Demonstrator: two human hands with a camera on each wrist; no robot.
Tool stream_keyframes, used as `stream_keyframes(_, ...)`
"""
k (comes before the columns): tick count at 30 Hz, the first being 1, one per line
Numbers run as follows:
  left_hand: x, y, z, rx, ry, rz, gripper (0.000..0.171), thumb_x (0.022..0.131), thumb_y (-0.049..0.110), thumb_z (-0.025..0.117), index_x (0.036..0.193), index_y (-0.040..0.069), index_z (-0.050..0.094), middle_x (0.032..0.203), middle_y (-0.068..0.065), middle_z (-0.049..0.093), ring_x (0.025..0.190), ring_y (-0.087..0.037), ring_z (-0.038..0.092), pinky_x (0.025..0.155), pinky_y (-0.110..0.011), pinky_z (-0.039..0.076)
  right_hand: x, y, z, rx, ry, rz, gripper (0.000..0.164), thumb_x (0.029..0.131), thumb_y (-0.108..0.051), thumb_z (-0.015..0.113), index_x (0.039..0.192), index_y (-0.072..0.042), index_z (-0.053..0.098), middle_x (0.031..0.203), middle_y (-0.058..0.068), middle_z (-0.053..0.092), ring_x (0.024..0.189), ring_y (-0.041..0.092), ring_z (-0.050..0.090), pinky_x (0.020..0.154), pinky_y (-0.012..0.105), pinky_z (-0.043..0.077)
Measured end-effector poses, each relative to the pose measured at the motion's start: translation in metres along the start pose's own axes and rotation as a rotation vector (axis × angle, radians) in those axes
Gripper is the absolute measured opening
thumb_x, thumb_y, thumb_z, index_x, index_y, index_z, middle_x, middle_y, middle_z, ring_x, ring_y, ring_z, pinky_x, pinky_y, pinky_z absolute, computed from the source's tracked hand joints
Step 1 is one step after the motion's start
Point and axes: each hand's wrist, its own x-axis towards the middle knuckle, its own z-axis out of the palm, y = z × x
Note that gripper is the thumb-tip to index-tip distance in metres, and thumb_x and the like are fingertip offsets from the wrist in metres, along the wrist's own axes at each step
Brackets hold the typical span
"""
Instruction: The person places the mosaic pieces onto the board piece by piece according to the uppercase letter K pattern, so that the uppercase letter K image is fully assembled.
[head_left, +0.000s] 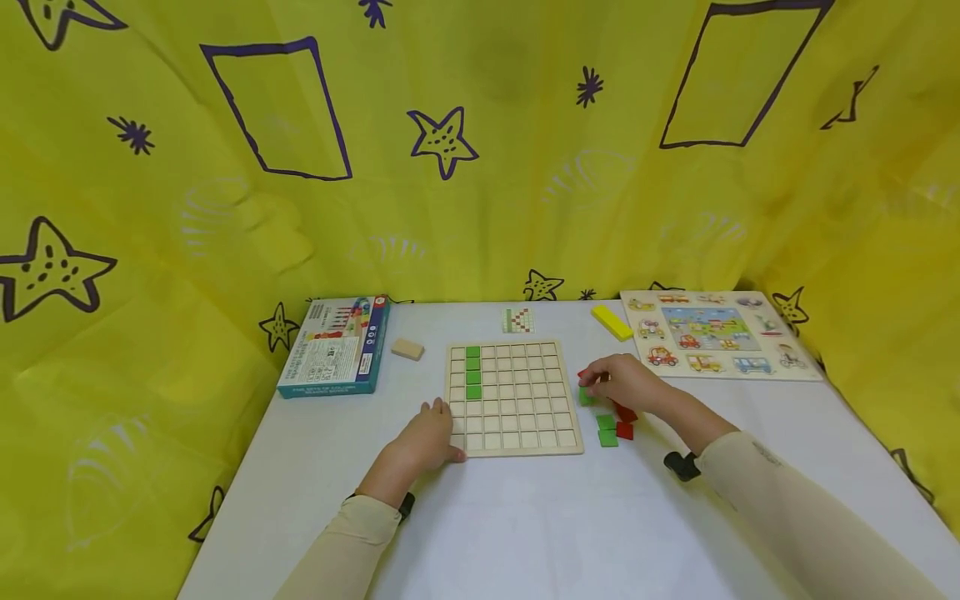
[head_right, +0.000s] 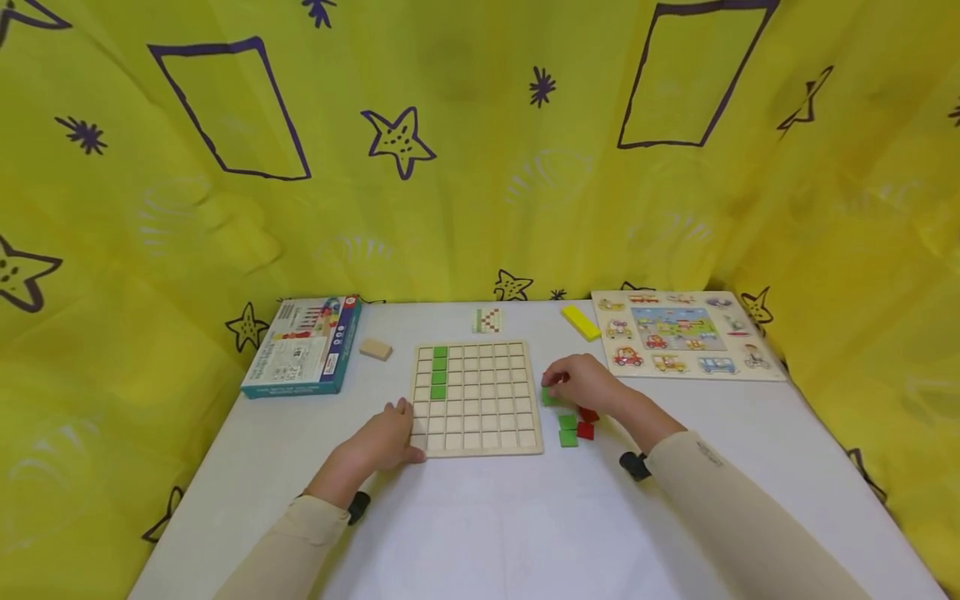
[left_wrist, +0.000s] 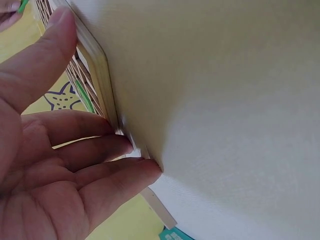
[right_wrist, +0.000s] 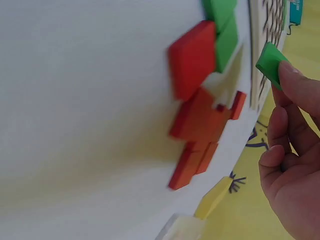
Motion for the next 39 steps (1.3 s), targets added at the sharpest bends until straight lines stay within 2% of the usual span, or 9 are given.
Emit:
stream_keyframes(9, -0.001, -0.001, 0.000, -0.005, 0.000, -0.007, 0.090, 0.086, 0.031, 0.081, 0.147, -0.017, 0.035, 0.155, -0.031, 0.033, 0.144, -0.047, 0.031, 0.115, -0.051, 0.033, 0.033, -0.035, 0.013, 0.024, 0.025, -0.067, 0.007, 0.092, -0.011, 0.075, 0.098, -0.012, 0.076, 0.094, -0.003, 0.071, 0.084, 0.020, 0.053, 0.074, 0.033, 0.046)
stream_keyframes(15, 0.000, -0.001, 0.001, -0.013, 0.001, 0.000, 0.089, 0.086, 0.031, 0.080, 0.147, -0.016, 0.035, 0.156, -0.031, 0.032, 0.144, -0.046, 0.030, 0.115, -0.050, 0.032, 0.050, -0.055, 0.030, 0.070, -0.008, -0.108, 0.006, 0.091, -0.010, 0.075, 0.096, -0.012, 0.076, 0.095, -0.002, 0.070, 0.084, 0.018, 0.055, 0.074, 0.032, 0.049)
stream_keyframes(21, 0.003, -0.001, 0.001, -0.004, 0.006, 0.004, 0.089, 0.086, 0.032, 0.080, 0.147, -0.016, 0.036, 0.155, -0.031, 0.032, 0.144, -0.047, 0.030, 0.115, -0.050, 0.033, 0.062, -0.068, 0.046, 0.092, -0.039, -0.134, 0.006, 0.092, -0.009, 0.074, 0.097, -0.010, 0.076, 0.092, -0.002, 0.070, 0.084, 0.016, 0.059, 0.075, 0.031, 0.052)
stream_keyframes(28, 0.003, -0.002, 0.001, 0.007, 0.010, 0.013, 0.091, 0.086, 0.033, 0.080, 0.146, -0.018, 0.035, 0.154, -0.033, 0.033, 0.143, -0.048, 0.031, 0.115, -0.050, 0.033, 0.076, -0.084, 0.064, 0.089, -0.070, -0.162, 0.005, 0.091, -0.012, 0.076, 0.095, -0.013, 0.077, 0.087, -0.006, 0.069, 0.082, 0.014, 0.058, 0.073, 0.029, 0.051)
stream_keyframes(39, 0.002, -0.004, 0.000, 0.044, 0.020, 0.038, 0.091, 0.087, 0.035, 0.080, 0.144, -0.019, 0.036, 0.152, -0.034, 0.035, 0.140, -0.050, 0.035, 0.113, -0.050, 0.037, 0.091, -0.102, 0.092, 0.096, -0.110, -0.199, 0.004, 0.091, -0.014, 0.076, 0.095, -0.013, 0.077, 0.088, -0.009, 0.069, 0.083, 0.011, 0.060, 0.076, 0.029, 0.052)
